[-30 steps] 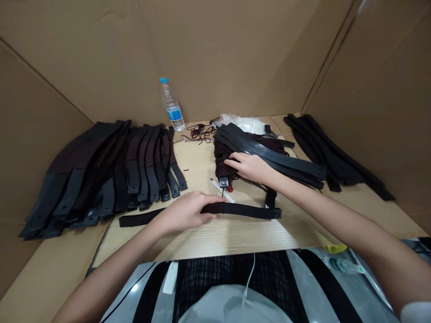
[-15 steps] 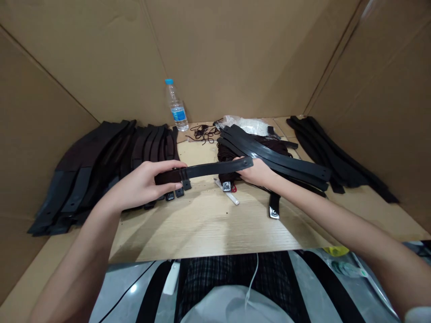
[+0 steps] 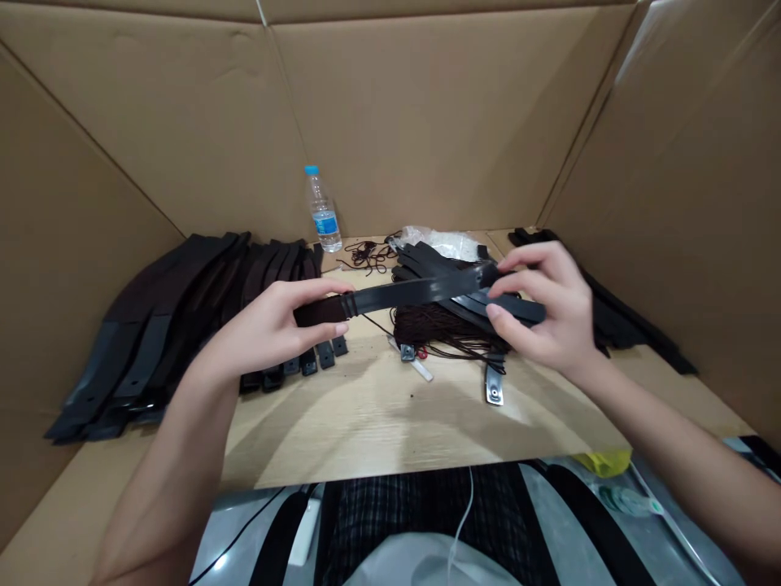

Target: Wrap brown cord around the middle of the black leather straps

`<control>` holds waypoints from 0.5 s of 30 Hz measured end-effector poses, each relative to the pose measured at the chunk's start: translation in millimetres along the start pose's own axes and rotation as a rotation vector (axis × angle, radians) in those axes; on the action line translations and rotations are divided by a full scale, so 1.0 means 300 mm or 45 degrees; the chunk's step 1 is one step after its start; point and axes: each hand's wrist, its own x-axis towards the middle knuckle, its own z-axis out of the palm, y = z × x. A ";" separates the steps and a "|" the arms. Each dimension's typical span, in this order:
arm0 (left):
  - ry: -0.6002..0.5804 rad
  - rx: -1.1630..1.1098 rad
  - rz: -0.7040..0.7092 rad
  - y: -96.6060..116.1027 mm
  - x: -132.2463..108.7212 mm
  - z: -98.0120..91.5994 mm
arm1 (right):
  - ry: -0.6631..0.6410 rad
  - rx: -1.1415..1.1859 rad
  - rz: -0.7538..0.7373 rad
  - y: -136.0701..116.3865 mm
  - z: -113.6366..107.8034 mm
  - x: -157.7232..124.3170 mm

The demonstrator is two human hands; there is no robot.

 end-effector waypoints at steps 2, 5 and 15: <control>0.044 -0.042 0.048 0.006 0.007 0.000 | 0.050 -0.194 -0.155 -0.062 -0.038 0.064; 0.042 -0.094 0.110 0.025 0.021 -0.003 | -0.258 -0.413 -0.284 -0.132 -0.042 0.152; 0.180 -0.009 0.370 0.093 0.052 -0.044 | -0.810 -0.729 -0.170 -0.201 -0.062 0.313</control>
